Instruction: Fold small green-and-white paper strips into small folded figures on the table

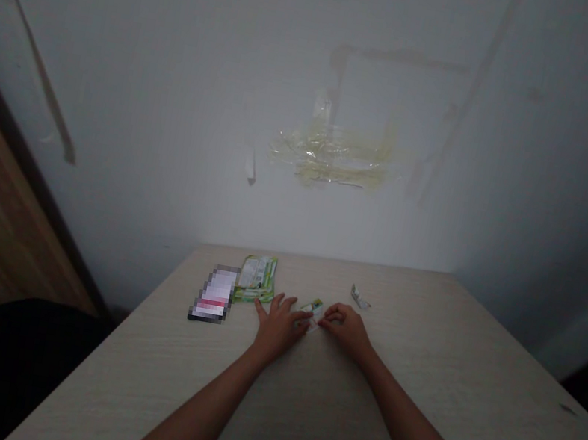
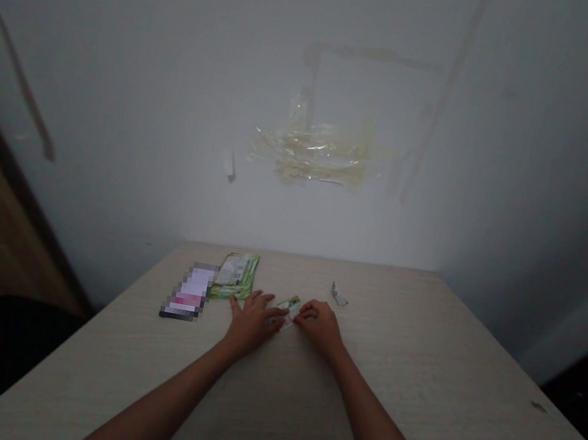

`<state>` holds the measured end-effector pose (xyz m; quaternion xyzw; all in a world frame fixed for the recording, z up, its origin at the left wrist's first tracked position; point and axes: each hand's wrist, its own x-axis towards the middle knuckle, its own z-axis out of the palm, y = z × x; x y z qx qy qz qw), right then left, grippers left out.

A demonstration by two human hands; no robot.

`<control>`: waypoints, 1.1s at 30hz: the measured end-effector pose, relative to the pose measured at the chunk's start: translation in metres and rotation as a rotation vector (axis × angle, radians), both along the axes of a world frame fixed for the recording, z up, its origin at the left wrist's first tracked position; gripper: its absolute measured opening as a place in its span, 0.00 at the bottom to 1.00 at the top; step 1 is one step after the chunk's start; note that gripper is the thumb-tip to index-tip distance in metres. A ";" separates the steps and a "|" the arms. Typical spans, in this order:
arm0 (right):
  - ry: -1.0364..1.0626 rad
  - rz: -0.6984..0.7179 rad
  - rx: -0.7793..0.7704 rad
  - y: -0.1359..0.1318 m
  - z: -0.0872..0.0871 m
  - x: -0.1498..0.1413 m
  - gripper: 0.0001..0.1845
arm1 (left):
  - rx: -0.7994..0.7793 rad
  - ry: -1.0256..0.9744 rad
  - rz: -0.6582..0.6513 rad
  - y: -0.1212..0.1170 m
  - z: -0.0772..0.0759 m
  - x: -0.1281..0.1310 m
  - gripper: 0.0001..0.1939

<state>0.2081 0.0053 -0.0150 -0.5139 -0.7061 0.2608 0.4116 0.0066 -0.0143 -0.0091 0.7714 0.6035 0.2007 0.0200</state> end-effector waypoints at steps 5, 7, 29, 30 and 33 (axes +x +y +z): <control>-0.089 -0.048 0.083 0.007 0.003 -0.003 0.06 | -0.032 -0.015 -0.014 0.000 0.003 -0.002 0.15; -0.103 -0.078 0.091 0.013 0.002 -0.003 0.06 | -0.037 -0.015 -0.016 0.001 0.003 -0.002 0.15; -0.145 0.002 0.190 0.019 -0.003 -0.001 0.11 | -0.080 -0.052 -0.053 -0.001 0.010 -0.004 0.14; -0.165 0.056 0.199 0.017 -0.002 -0.001 0.10 | -0.078 -0.046 -0.055 -0.001 0.011 -0.004 0.14; -0.230 0.135 0.226 0.011 0.003 -0.004 0.10 | -0.052 -0.012 -0.084 -0.001 0.015 -0.006 0.14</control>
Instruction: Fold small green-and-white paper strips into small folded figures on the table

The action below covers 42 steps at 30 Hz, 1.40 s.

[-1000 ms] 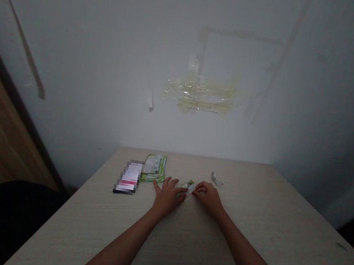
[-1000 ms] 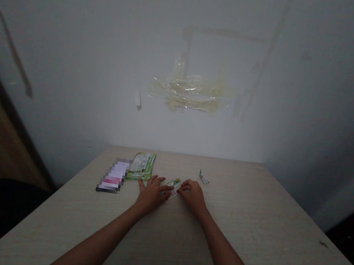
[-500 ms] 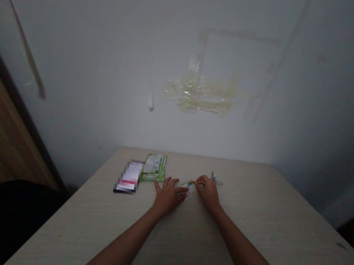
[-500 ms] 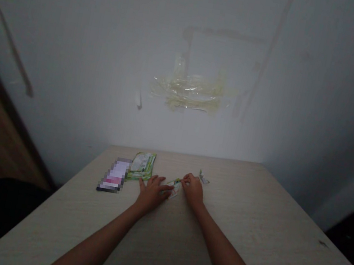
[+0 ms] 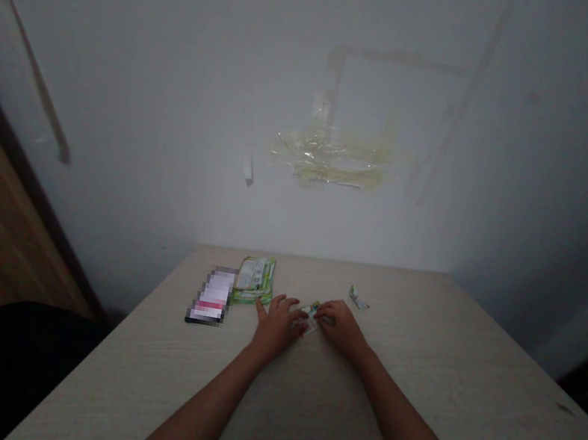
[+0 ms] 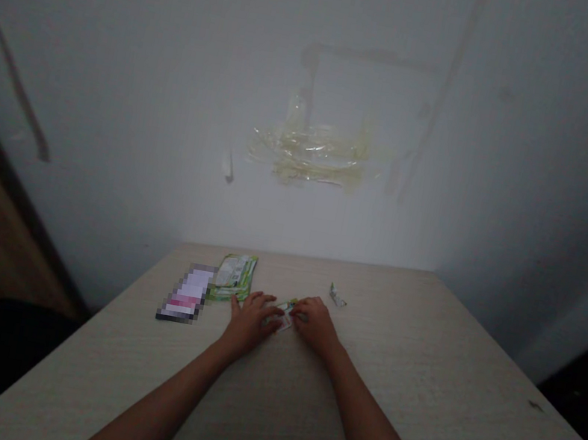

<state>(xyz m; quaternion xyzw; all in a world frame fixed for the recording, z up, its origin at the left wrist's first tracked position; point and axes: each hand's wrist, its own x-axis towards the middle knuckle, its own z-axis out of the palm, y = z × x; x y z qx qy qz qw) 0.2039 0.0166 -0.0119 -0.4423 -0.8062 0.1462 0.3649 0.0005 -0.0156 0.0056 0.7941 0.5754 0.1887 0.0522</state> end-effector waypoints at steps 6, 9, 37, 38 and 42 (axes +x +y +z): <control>-0.054 0.025 -0.001 -0.006 0.010 0.001 0.10 | -0.009 0.037 -0.145 0.003 0.004 -0.008 0.25; -0.049 0.042 -0.019 -0.006 0.010 0.002 0.09 | -0.015 0.003 -0.168 0.004 0.004 -0.009 0.23; -0.043 -0.018 -0.046 -0.004 0.005 -0.003 0.08 | -0.011 -0.082 -0.096 0.007 0.004 -0.007 0.18; -0.047 -0.029 -0.049 -0.004 0.004 -0.004 0.08 | -0.012 -0.079 -0.096 0.008 0.003 -0.008 0.18; -0.060 -0.059 -0.062 0.000 -0.001 -0.006 0.07 | -0.027 -0.091 -0.076 0.012 0.002 -0.009 0.18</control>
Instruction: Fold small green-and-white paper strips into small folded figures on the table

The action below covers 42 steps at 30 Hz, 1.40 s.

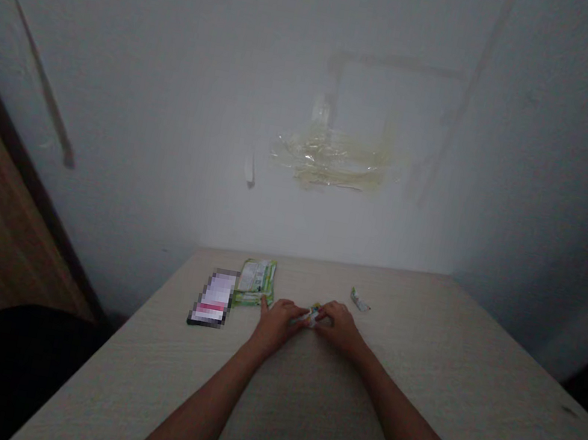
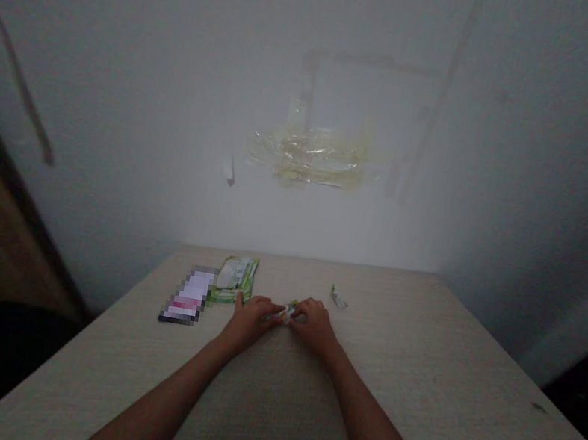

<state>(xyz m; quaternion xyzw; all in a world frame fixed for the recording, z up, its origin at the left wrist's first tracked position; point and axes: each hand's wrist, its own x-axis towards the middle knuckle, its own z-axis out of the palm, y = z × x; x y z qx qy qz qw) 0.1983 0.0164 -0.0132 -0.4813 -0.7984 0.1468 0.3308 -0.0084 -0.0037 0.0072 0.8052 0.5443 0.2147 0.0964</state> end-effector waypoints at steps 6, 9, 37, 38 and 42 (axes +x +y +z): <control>0.024 0.046 -0.010 0.001 0.000 0.004 0.07 | -0.011 -0.069 0.007 0.004 -0.001 0.002 0.15; 0.051 0.065 -0.012 0.000 0.002 0.006 0.07 | 0.018 -0.051 0.022 0.004 0.000 0.005 0.13; -0.085 0.094 0.028 -0.012 0.014 -0.001 0.10 | 0.165 0.049 -0.021 0.003 0.000 -0.005 0.10; -0.084 0.098 0.029 -0.012 0.013 -0.002 0.10 | 0.166 0.047 -0.019 0.003 0.000 -0.005 0.10; -0.064 0.099 0.031 -0.012 0.012 -0.002 0.11 | 0.175 0.038 -0.007 0.001 0.000 -0.003 0.12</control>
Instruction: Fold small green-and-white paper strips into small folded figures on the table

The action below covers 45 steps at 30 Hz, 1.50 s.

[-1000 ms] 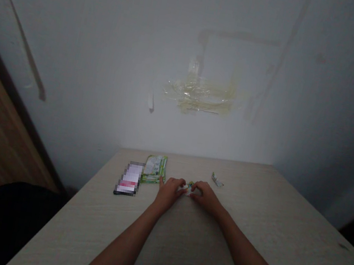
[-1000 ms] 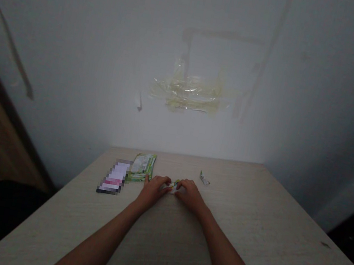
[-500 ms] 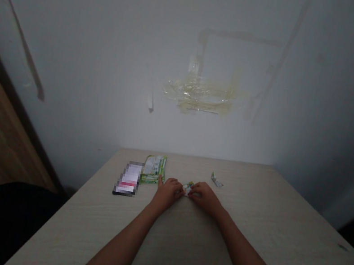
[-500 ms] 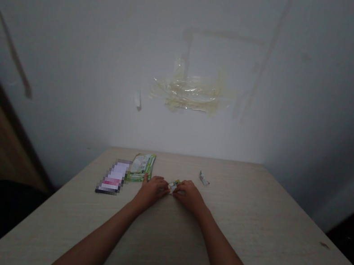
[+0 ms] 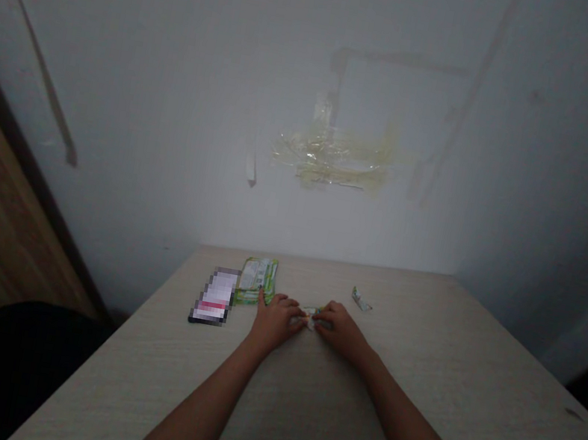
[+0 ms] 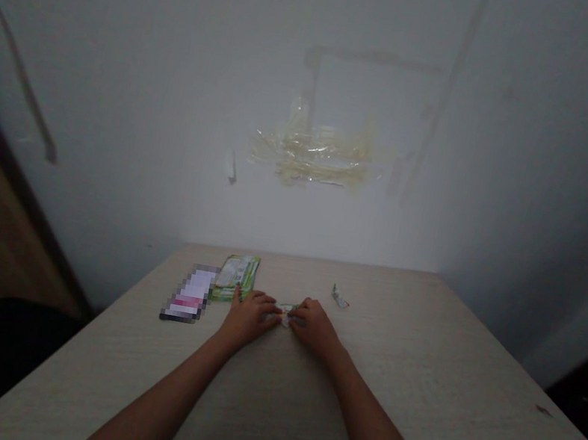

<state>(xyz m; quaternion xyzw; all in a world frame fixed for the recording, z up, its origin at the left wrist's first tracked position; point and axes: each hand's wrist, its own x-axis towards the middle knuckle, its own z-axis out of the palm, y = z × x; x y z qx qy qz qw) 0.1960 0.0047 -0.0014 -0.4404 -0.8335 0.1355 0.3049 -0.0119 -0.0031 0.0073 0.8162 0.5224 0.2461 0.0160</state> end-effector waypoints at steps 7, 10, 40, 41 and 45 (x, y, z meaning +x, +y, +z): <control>0.020 0.014 0.037 0.003 -0.004 0.000 0.11 | -0.039 -0.025 0.106 -0.001 -0.006 0.006 0.12; 0.021 0.016 0.037 0.004 -0.004 0.000 0.11 | -0.037 -0.044 0.131 -0.001 -0.007 0.008 0.12; 0.017 0.028 0.020 0.007 -0.006 0.002 0.11 | 0.043 0.030 0.042 -0.006 -0.002 0.010 0.08; 0.013 0.029 0.020 0.006 -0.005 0.003 0.11 | 0.047 0.032 0.041 -0.006 -0.003 0.009 0.08; 0.007 0.029 0.021 0.006 -0.004 0.003 0.12 | 0.063 0.037 0.034 -0.006 -0.004 0.008 0.08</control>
